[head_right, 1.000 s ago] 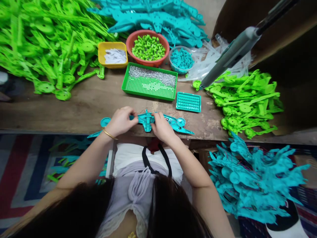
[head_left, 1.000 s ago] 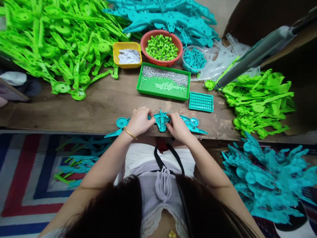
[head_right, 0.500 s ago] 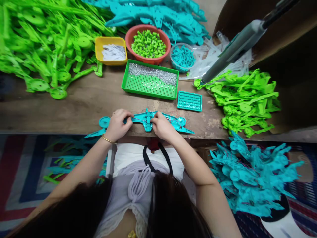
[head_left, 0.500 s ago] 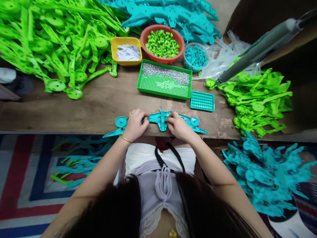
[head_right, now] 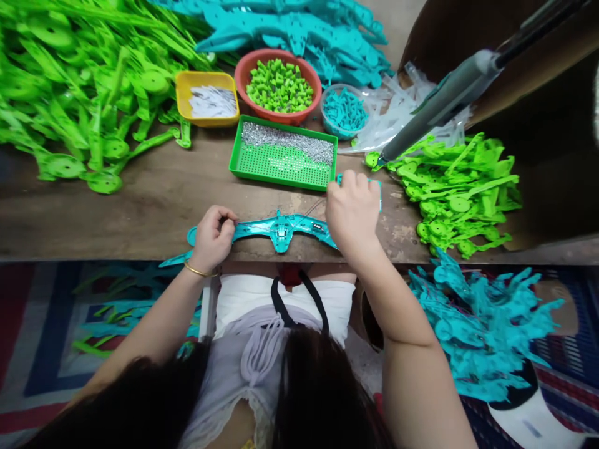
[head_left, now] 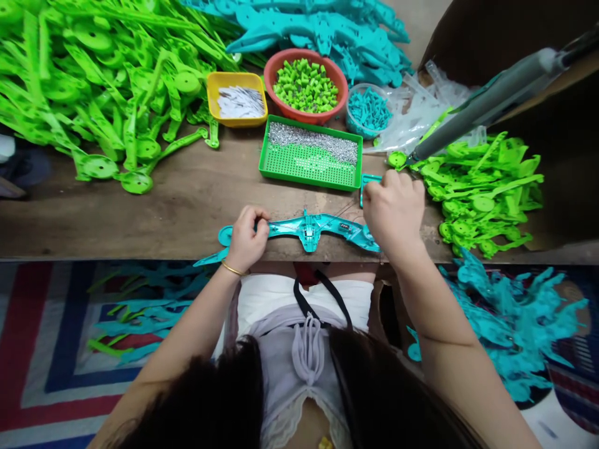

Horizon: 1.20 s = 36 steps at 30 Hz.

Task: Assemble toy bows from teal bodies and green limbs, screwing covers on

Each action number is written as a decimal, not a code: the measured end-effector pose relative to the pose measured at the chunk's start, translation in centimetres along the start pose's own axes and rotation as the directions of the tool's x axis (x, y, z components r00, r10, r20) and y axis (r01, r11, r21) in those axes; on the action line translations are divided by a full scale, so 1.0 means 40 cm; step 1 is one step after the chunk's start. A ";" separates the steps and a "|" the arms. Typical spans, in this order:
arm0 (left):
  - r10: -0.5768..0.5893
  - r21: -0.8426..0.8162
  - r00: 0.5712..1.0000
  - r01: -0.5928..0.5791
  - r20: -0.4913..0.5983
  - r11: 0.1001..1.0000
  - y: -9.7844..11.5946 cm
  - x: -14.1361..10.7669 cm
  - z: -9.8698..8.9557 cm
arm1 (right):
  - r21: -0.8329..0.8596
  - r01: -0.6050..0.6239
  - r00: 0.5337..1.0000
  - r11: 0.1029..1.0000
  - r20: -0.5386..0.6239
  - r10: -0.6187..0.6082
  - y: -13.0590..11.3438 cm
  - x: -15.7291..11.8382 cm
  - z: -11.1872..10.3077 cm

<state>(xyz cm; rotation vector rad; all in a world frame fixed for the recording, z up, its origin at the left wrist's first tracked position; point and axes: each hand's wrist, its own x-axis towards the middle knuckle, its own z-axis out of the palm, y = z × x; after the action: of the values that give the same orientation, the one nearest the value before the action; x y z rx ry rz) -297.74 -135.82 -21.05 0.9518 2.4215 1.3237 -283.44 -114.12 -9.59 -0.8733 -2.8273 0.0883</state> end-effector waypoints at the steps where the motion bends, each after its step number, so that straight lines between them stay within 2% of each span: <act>1: 0.018 0.011 1.000 -0.018 -0.002 1.000 0.003 -0.002 0.000 | 0.078 -0.070 0.996 0.995 -0.044 0.074 0.006 0.011 0.002; 3: 0.051 0.020 0.999 -0.051 -0.001 0.998 0.006 -0.004 -0.003 | 0.309 -0.123 0.989 0.943 -0.043 0.143 0.016 0.026 0.017; 4: 0.060 0.017 0.998 -0.060 -0.002 0.998 0.007 -0.005 -0.005 | 0.438 -0.101 0.994 0.893 0.000 0.113 0.021 0.026 0.029; 6: 0.061 0.003 0.998 -0.061 -0.015 0.998 0.003 -0.006 -0.006 | 0.651 -0.024 0.994 0.759 0.096 -0.050 0.036 0.009 0.058; 7: 0.058 -0.007 0.998 -0.058 -0.025 0.998 0.000 -0.006 -0.005 | 0.717 0.000 0.986 0.697 0.118 -0.122 0.048 -0.009 0.074; 8: 0.053 -0.017 0.998 -0.054 -0.035 0.998 -0.003 -0.007 -0.002 | 0.752 0.011 0.984 0.659 0.111 -0.142 0.062 -0.032 0.090; 9: 0.049 -0.025 0.998 -0.050 -0.045 0.998 -0.004 -0.007 0.003 | 0.756 0.004 0.992 0.655 0.078 -0.096 0.077 -0.059 0.107; 10: 0.046 -0.033 0.998 -0.048 -0.053 0.998 -0.004 -0.007 0.008 | 0.729 -0.022 1.000 0.684 0.028 0.002 0.094 -0.088 0.124; 12: 0.030 -0.046 0.998 -0.033 -0.064 0.998 0.002 -0.008 0.011 | 0.594 -0.129 0.979 0.794 -0.049 0.196 0.125 -0.144 0.157; 14: 0.006 -0.041 0.998 -0.008 -0.058 0.999 0.009 -0.008 -0.007 | 0.400 -0.225 0.969 0.889 -0.006 0.248 0.147 -0.186 0.187; 16: -0.013 0.051 0.997 0.017 -0.081 0.999 0.005 -0.007 -0.060 | 0.265 -0.231 0.972 0.936 0.097 0.212 0.157 -0.209 0.209; 18: -0.022 0.262 0.981 0.073 -0.195 0.962 -0.025 -0.003 -0.143 | 0.216 -0.217 0.973 0.952 0.125 0.193 0.161 -0.214 0.220; 20: -0.096 0.414 0.940 0.234 -0.327 0.880 -0.078 0.003 -0.236 | 0.200 -0.205 0.977 0.958 0.104 0.187 0.164 -0.211 0.222; 21: -0.137 0.454 0.926 0.297 -0.352 0.840 -0.106 0.005 -0.278 | 0.194 -0.197 0.979 0.961 0.096 0.181 0.165 -0.208 0.221; 23: -0.228 0.523 0.934 0.344 -0.275 0.780 -0.148 0.006 -0.334 | 0.178 -0.183 0.982 0.967 0.088 0.169 0.167 -0.205 0.218; 24: -0.252 0.553 0.936 0.349 -0.247 0.757 -0.155 0.004 -0.344 | 0.166 -0.178 0.982 0.970 0.091 0.164 0.167 -0.204 0.217; 26: -0.193 0.605 0.954 0.294 -0.228 0.740 -0.139 -0.006 -0.321 | 0.140 -0.179 0.981 0.974 0.108 0.164 0.164 -0.202 0.213; 28: 0.011 0.636 0.982 0.114 -0.189 0.763 -0.089 -0.023 -0.249 | 0.134 -0.201 0.975 0.970 0.128 0.184 0.159 -0.198 0.205; 29: 0.134 0.614 0.983 -0.027 -0.129 0.789 -0.059 -0.034 -0.201 | 0.153 -0.211 0.972 0.965 0.137 0.191 0.158 -0.194 0.198; 31: 0.247 0.520 0.960 -0.280 0.133 0.807 -0.008 -0.054 -0.104 | 0.240 -0.208 0.974 0.948 0.143 0.177 0.165 -0.181 0.176; 33: 0.273 0.431 0.906 -0.398 0.323 0.810 0.017 -0.070 -0.030 | 0.344 -0.186 0.981 0.920 0.110 0.158 0.191 -0.162 0.146; 36: 0.257 0.395 0.881 -0.416 0.397 0.819 0.007 -0.077 0.017 | 0.393 -0.206 0.969 0.896 -0.045 0.243 0.274 -0.126 0.096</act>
<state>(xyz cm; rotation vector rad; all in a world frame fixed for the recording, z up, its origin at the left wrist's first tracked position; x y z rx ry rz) -294.96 -137.21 -21.53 1.6534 2.4116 0.5687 -274.02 -107.93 -15.33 -1.0674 -2.4812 0.5988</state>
